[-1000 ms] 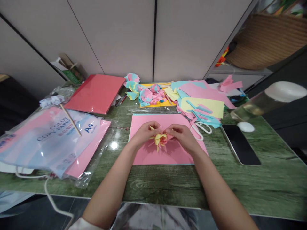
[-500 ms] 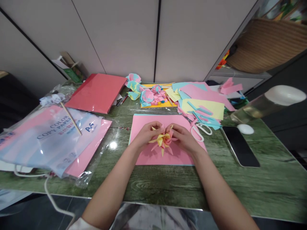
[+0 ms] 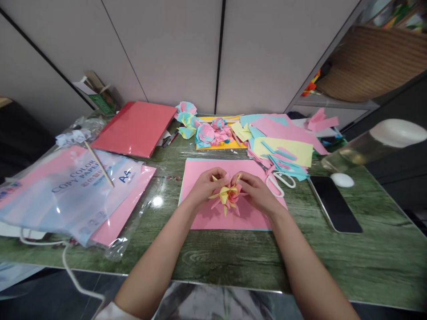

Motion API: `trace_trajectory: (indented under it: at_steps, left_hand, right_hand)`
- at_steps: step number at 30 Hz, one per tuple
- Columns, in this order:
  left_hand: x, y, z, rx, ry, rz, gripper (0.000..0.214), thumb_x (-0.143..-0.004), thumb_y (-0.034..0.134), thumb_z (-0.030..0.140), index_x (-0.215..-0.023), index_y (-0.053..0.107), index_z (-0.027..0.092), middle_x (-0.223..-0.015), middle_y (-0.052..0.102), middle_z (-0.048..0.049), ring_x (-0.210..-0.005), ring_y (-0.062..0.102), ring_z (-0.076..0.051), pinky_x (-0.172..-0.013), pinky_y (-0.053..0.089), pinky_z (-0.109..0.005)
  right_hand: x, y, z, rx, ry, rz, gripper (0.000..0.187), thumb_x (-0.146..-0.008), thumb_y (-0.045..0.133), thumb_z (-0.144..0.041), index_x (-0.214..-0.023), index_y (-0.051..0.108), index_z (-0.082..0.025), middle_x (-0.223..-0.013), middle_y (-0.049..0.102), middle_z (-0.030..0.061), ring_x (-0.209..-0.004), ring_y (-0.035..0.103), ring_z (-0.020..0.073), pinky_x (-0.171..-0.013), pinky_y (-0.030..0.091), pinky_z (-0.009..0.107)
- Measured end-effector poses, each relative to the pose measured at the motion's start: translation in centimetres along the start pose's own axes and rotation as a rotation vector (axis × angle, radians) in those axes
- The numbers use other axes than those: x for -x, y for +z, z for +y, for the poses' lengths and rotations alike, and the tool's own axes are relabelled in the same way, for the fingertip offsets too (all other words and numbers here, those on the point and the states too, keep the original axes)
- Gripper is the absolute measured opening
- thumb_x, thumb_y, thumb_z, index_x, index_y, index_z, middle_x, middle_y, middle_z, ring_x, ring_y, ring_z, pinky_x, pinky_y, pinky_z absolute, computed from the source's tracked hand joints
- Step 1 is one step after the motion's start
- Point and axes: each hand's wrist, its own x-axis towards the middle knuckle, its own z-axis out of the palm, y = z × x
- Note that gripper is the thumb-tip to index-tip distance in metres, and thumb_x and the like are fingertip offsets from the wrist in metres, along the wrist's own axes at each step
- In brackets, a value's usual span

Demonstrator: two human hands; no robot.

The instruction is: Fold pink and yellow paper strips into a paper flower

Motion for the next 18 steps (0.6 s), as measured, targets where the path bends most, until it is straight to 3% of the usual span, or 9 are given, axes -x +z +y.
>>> trace_trajectory:
  at_steps: [9, 18]
  left_hand:
    - [0.1, -0.4, 0.3, -0.196, 0.130, -0.027, 0.022, -0.069, 0.065, 0.033, -0.073, 0.053, 0.014, -0.068, 0.052, 0.0017, -0.061, 0.047, -0.008, -0.058, 0.035, -0.020]
    - [0.6, 0.1, 1.2, -0.347, 0.048, -0.070, 0.024, -0.073, 0.059, 0.037, -0.072, 0.051, 0.015, -0.064, 0.049, 0.0030, -0.053, 0.043, -0.007, -0.050, 0.032, -0.019]
  right_hand:
    - [0.0, 0.2, 0.1, 0.021, 0.008, 0.063, 0.014, -0.078, 0.055, -0.033, -0.074, 0.054, -0.020, -0.073, 0.050, -0.0018, -0.065, 0.050, 0.0101, -0.060, 0.042, 0.023]
    - [0.4, 0.3, -1.2, 0.182, -0.089, 0.102, 0.012, -0.075, 0.060, -0.029, -0.082, 0.055, -0.021, -0.072, 0.050, -0.0024, -0.065, 0.050, 0.0097, -0.060, 0.044, 0.022]
